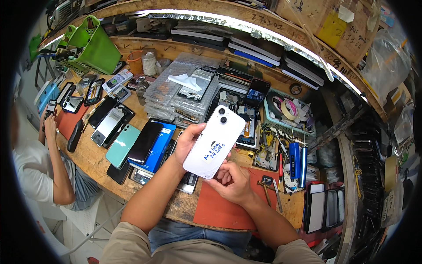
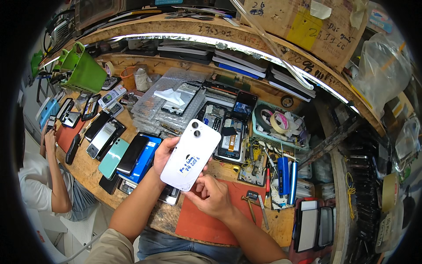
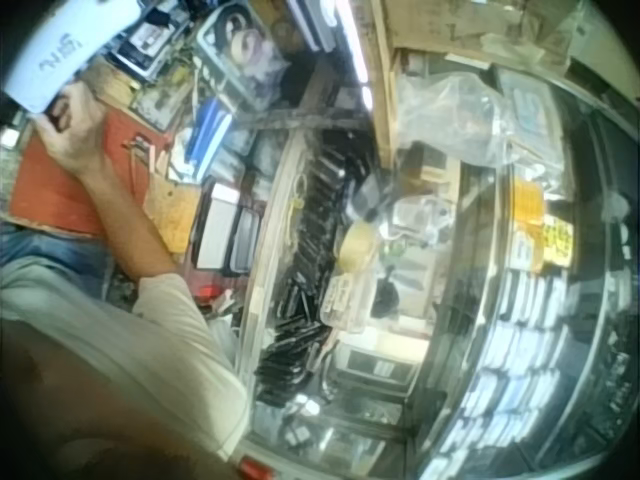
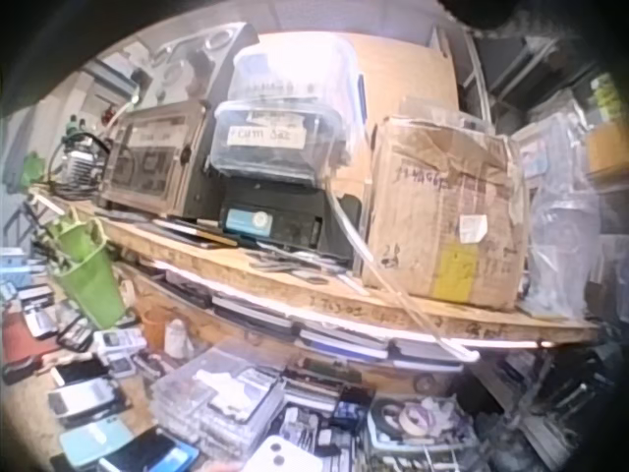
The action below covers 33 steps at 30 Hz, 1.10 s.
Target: The person uses a screwdriver to work on a disassembled smartphone, then handles several other phones, peeling protective film from one and testing its screen. A coworker is visible working on other devices nearby.
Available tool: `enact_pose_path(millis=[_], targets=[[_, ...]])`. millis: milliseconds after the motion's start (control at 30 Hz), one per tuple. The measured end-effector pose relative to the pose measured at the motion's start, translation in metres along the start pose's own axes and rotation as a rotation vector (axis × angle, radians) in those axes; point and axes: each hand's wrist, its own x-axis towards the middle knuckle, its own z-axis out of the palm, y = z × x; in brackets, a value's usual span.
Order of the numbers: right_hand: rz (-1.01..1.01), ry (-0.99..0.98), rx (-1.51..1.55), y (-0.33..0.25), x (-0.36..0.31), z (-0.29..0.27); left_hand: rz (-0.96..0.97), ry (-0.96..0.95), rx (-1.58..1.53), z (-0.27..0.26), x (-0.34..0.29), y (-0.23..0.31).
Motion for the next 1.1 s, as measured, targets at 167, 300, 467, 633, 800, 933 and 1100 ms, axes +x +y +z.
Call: enact_pose_path(millis=[167,300,467,633,800,933,1100], targets=[[0.005,0.006,-0.001,-0.001,0.001,0.000,0.007,-0.016,-0.022,0.003,0.000,0.000],[0.003,0.004,-0.002,-0.001,0.001,-0.001,0.008,-0.032,-0.052,0.004,0.000,-0.001],[0.009,0.019,0.006,-0.001,0.002,-0.001,0.057,0.006,0.046,0.005,0.000,-0.002],[0.112,-0.025,-0.025,-0.008,0.007,-0.002,0.154,0.110,0.227,0.018,0.000,-0.003],[0.095,0.005,0.019,-0.009,0.008,-0.005,0.472,0.399,0.762,0.039,0.008,-0.022],[0.331,-0.069,0.269,-0.003,0.006,-0.007,0.468,0.417,0.797,0.047,0.014,-0.022],[0.495,-0.194,0.987,-0.003,0.005,-0.017,0.366,0.276,0.413,0.042,0.011,-0.012]])
